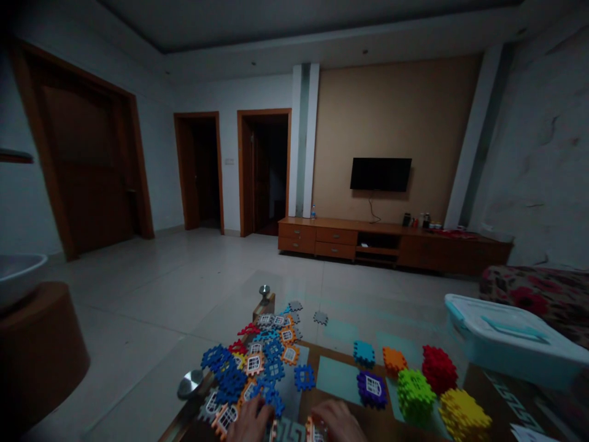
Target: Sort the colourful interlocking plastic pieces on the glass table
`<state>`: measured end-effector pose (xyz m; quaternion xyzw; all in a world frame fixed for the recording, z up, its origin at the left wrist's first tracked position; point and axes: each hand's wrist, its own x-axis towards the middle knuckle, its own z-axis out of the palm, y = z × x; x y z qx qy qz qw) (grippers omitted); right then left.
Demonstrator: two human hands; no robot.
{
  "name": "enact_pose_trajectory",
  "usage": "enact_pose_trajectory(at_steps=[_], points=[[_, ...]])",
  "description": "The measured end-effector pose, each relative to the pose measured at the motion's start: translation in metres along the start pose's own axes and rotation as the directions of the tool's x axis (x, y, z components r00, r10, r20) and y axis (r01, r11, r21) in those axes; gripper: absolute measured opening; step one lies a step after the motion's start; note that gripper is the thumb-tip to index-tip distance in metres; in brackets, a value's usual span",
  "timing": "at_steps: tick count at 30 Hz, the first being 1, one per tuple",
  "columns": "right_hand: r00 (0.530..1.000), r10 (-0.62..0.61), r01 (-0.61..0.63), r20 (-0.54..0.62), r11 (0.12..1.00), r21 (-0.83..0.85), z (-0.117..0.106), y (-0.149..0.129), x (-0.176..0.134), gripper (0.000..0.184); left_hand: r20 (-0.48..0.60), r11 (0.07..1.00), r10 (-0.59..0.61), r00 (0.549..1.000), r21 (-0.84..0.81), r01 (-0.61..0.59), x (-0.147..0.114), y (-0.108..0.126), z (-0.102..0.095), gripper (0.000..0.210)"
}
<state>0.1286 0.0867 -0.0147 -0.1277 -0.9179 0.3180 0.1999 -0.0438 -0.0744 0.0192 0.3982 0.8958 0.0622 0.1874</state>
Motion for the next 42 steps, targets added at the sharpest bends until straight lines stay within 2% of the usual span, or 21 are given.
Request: enact_pose_trajectory(at_steps=[3,6,10,13,15,19,22,25,28,30,33,37,40,42], points=[[1.0,-0.004,0.005,0.02,1.0,-0.027,0.0,-0.007,0.003,0.04,-0.014,0.999,0.047,0.999,0.001,-0.047,0.0,0.005,-0.003,0.058],[0.996,0.048,-0.043,0.078,0.997,-0.059,0.004,-0.012,0.002,0.039,-0.023,0.999,0.052,0.998,-0.008,-0.052,0.0,0.009,-0.007,0.061],[0.986,0.097,-0.091,0.135,0.995,-0.048,0.003,-0.014,0.012,0.045,-0.095,0.993,0.038,0.995,-0.105,-0.048,-0.002,0.008,-0.007,0.063],[0.987,0.134,-0.129,0.083,0.99,-0.065,-0.001,-0.015,0.046,0.05,-0.153,0.987,0.041,0.987,-0.148,-0.063,-0.001,0.006,-0.003,0.059],[0.986,0.161,-0.153,0.039,0.974,-0.169,0.003,-0.016,0.08,0.044,-0.176,0.984,0.061,0.983,-0.154,-0.089,0.003,0.004,0.001,0.057],[0.961,0.273,-0.25,0.034,0.918,-0.307,0.026,-0.016,0.142,0.037,-0.224,0.976,0.1,0.97,-0.167,-0.139,0.016,-0.005,0.013,0.054],[0.946,0.322,-0.293,0.024,0.887,-0.357,0.04,-0.015,0.161,0.039,-0.286,0.939,0.126,0.95,-0.274,-0.207,0.027,-0.017,0.021,0.049],[0.945,0.325,-0.29,0.026,0.874,-0.39,0.042,-0.016,0.16,0.037,-0.37,0.894,0.074,0.926,-0.388,-0.226,0.03,-0.025,0.025,0.043],[0.952,0.306,-0.271,0.019,0.869,-0.413,0.037,-0.022,0.151,0.042,-0.417,0.896,0.072,0.906,-0.372,-0.242,0.028,-0.024,0.025,0.039],[0.955,0.295,-0.256,0.025,0.866,-0.429,0.032,-0.025,0.145,0.046,-0.384,0.911,0.11,0.917,-0.329,-0.247,0.025,-0.02,0.024,0.039],[0.959,0.28,-0.231,0.049,0.869,-0.437,0.023,-0.026,0.134,0.048,-0.306,0.937,0.128,0.944,-0.275,-0.216,0.021,-0.013,0.022,0.057],[0.977,0.21,-0.18,0.039,0.907,-0.38,0.009,-0.021,0.104,0.055,-0.295,0.951,0.13,0.947,-0.234,-0.203,0.019,-0.007,0.02,0.06],[0.985,0.169,-0.155,0.017,0.934,-0.322,0.004,-0.015,0.075,0.05,-0.285,0.966,0.119,0.951,-0.187,-0.177,0.02,-0.003,0.02,0.062],[0.98,0.197,-0.185,0.003,0.923,-0.336,0.005,-0.009,0.06,0.044,-0.272,0.978,0.103,0.957,-0.147,-0.147,0.02,-0.001,0.021,0.065]])
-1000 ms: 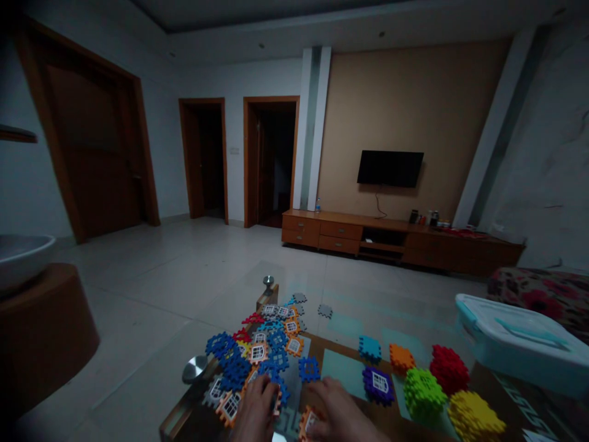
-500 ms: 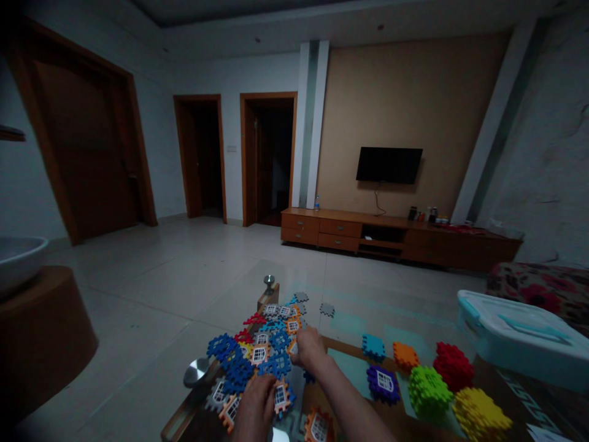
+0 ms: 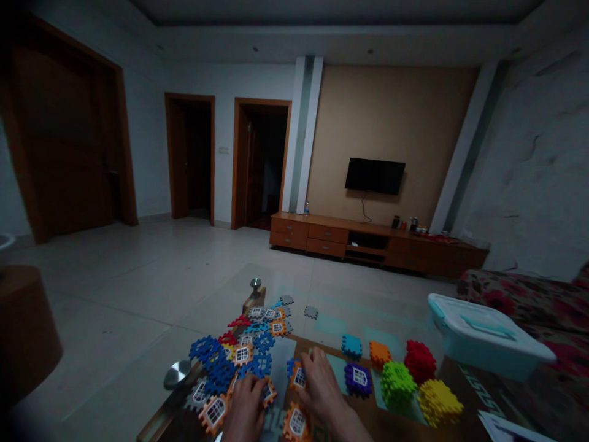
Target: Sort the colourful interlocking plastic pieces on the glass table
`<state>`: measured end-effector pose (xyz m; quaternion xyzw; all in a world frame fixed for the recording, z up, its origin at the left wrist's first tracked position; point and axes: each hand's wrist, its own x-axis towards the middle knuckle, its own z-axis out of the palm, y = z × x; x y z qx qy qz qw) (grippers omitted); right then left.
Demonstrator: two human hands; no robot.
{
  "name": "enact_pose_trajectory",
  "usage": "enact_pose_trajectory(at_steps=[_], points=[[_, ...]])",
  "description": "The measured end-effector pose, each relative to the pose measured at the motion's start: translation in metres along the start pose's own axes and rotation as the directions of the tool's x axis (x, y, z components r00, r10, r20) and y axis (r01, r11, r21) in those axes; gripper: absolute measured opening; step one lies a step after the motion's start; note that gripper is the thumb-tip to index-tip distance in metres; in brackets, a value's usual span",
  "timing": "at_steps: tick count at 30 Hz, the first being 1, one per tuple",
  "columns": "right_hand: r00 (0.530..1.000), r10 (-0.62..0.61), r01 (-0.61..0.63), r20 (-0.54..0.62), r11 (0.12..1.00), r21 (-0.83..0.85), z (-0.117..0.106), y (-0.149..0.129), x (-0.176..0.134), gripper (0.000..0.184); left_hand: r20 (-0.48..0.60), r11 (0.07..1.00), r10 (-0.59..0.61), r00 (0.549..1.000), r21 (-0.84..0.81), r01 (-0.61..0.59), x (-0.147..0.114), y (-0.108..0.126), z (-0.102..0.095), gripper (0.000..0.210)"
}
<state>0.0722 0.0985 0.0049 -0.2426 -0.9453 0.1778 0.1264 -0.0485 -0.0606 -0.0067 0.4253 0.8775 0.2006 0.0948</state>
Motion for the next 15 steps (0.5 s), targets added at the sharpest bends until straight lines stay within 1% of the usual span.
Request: enact_pose_trajectory(at_steps=[3,6,9,12,15], points=[[0.996,0.085,-0.085,0.007,0.995,-0.051,0.007,0.007,-0.01,0.038,-0.014,0.998,-0.043,0.999,0.055,0.043,0.001,0.002,0.003,0.066],[0.991,0.132,-0.132,-0.003,0.99,-0.042,0.01,0.007,-0.01,0.032,-0.046,0.996,-0.047,0.998,0.068,0.05,0.001,0.003,0.004,0.063],[0.984,0.176,-0.176,-0.002,0.984,0.006,0.012,0.006,-0.008,0.034,-0.067,0.998,-0.028,0.997,0.059,0.032,0.0,0.003,0.003,0.058],[0.977,0.214,-0.214,0.018,0.973,0.083,0.015,0.01,-0.006,0.04,-0.052,0.999,-0.012,0.999,0.044,0.015,-0.001,0.004,0.0,0.055],[0.974,0.228,-0.226,0.008,0.958,0.178,0.017,0.014,-0.003,0.034,-0.051,1.0,0.014,0.999,-0.017,-0.015,-0.002,0.002,-0.001,0.053]])
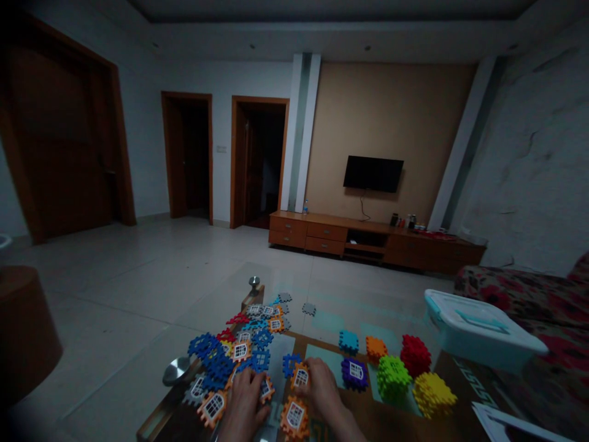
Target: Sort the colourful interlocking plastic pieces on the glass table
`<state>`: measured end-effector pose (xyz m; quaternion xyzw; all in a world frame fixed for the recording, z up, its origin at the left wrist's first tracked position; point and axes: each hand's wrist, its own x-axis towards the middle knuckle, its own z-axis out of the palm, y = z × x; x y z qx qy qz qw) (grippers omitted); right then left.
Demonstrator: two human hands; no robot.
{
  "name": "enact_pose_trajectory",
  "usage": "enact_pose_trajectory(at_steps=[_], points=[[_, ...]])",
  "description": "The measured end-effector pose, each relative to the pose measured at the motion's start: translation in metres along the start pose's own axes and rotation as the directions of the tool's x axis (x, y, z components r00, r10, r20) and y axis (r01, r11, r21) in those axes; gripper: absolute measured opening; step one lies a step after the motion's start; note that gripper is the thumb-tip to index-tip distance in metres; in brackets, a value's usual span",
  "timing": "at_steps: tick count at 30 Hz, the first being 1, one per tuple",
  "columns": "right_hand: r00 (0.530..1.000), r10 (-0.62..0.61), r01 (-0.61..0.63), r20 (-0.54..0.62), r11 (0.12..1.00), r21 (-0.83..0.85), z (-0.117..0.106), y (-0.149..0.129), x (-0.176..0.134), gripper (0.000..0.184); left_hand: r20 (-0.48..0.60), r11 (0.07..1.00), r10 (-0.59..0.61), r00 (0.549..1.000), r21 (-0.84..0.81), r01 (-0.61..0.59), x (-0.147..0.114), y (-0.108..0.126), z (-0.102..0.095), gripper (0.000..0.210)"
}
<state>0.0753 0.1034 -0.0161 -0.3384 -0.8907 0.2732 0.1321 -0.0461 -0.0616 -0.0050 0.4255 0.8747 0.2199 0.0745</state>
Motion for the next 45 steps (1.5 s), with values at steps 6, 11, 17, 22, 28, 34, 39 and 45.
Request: enact_pose_trajectory(at_steps=[6,11,17,22,28,34,39,45], points=[[0.992,-0.062,0.079,-0.107,0.984,0.162,-0.016,-0.002,-0.016,0.02,-0.123,0.997,0.039,0.992,-0.059,-0.047,0.002,-0.006,0.007,0.042],[0.978,0.01,0.087,-0.21,0.891,0.446,-0.017,-0.003,-0.048,0.038,-0.249,0.979,0.031,0.968,-0.189,-0.08,0.01,-0.013,0.011,0.036],[0.995,-0.043,0.076,-0.086,0.901,0.428,0.003,-0.013,-0.057,0.024,-0.408,0.897,-0.094,0.908,-0.43,-0.1,0.009,-0.011,0.002,0.038],[0.973,-0.127,0.162,-0.193,0.971,0.178,0.007,-0.017,-0.062,0.023,-0.286,0.745,-0.219,0.933,-0.666,-0.03,0.0,0.006,-0.011,0.038],[0.955,-0.264,0.285,-0.134,0.943,0.17,0.003,-0.032,-0.068,0.072,0.016,0.4,-0.244,0.97,-0.909,0.115,-0.011,0.031,-0.007,0.035],[0.932,-0.343,0.357,-0.117,0.925,0.133,0.008,-0.029,-0.069,0.053,0.123,0.284,-0.164,0.979,-0.944,0.166,-0.019,0.05,0.006,0.034],[0.94,-0.265,0.309,-0.215,0.93,0.202,0.011,-0.014,-0.065,0.038,0.043,0.437,-0.155,0.987,-0.893,0.108,-0.017,0.031,-0.004,0.04],[0.95,-0.055,0.163,-0.308,0.928,0.335,-0.014,-0.018,-0.058,0.063,-0.294,0.951,-0.268,0.918,-0.23,0.204,-0.032,-0.014,-0.032,0.028]])
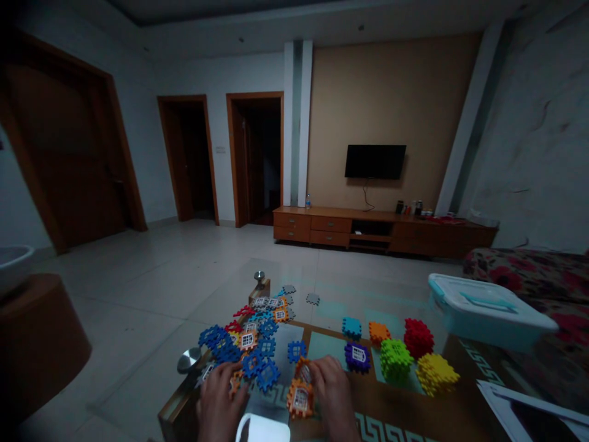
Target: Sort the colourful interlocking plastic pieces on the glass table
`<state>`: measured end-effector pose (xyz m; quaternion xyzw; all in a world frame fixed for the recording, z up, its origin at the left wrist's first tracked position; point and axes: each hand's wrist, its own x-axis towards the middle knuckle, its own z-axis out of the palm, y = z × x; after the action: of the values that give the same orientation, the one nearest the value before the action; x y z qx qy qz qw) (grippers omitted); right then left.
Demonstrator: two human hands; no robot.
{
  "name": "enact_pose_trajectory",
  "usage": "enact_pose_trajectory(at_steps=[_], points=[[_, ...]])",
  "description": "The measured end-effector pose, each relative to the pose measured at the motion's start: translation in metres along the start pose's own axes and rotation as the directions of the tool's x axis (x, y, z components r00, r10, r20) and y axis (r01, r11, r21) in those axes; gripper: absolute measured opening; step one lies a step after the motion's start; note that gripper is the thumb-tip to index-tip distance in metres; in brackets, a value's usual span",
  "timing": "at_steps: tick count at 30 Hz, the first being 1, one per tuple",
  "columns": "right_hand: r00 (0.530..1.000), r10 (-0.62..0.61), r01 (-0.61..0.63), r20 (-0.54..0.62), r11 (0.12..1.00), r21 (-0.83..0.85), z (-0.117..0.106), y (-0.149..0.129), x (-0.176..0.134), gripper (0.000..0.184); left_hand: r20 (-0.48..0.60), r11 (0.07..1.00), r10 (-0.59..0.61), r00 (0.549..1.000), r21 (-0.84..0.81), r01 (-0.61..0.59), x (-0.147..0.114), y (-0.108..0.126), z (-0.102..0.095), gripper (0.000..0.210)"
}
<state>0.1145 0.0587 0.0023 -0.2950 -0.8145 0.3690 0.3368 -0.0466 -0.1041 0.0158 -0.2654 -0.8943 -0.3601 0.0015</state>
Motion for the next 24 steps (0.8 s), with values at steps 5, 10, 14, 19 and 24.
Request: enact_pose_trajectory(at_steps=[5,10,14,19,24], points=[[0.991,0.105,-0.119,0.077,0.97,0.21,0.003,0.004,0.005,0.043,0.111,0.914,-0.092,0.99,0.403,0.04,-0.008,-0.011,-0.005,0.037],[0.982,0.117,-0.135,0.146,0.984,0.119,0.014,0.018,0.006,0.029,0.165,0.896,-0.049,0.985,0.443,-0.03,-0.008,-0.015,0.002,0.034],[0.987,0.086,-0.085,0.132,0.996,-0.015,0.012,0.021,0.007,0.027,0.162,0.883,-0.055,0.985,0.468,-0.027,-0.007,-0.017,0.008,0.032],[0.97,-0.019,0.0,0.241,0.997,0.078,0.005,0.022,0.001,0.026,0.092,0.907,-0.051,0.994,0.42,0.007,-0.006,-0.024,0.018,0.033],[0.915,-0.004,0.05,0.403,0.993,-0.104,0.007,0.011,-0.012,0.067,0.03,0.962,0.19,0.981,0.196,-0.192,-0.015,-0.016,0.041,0.031]])
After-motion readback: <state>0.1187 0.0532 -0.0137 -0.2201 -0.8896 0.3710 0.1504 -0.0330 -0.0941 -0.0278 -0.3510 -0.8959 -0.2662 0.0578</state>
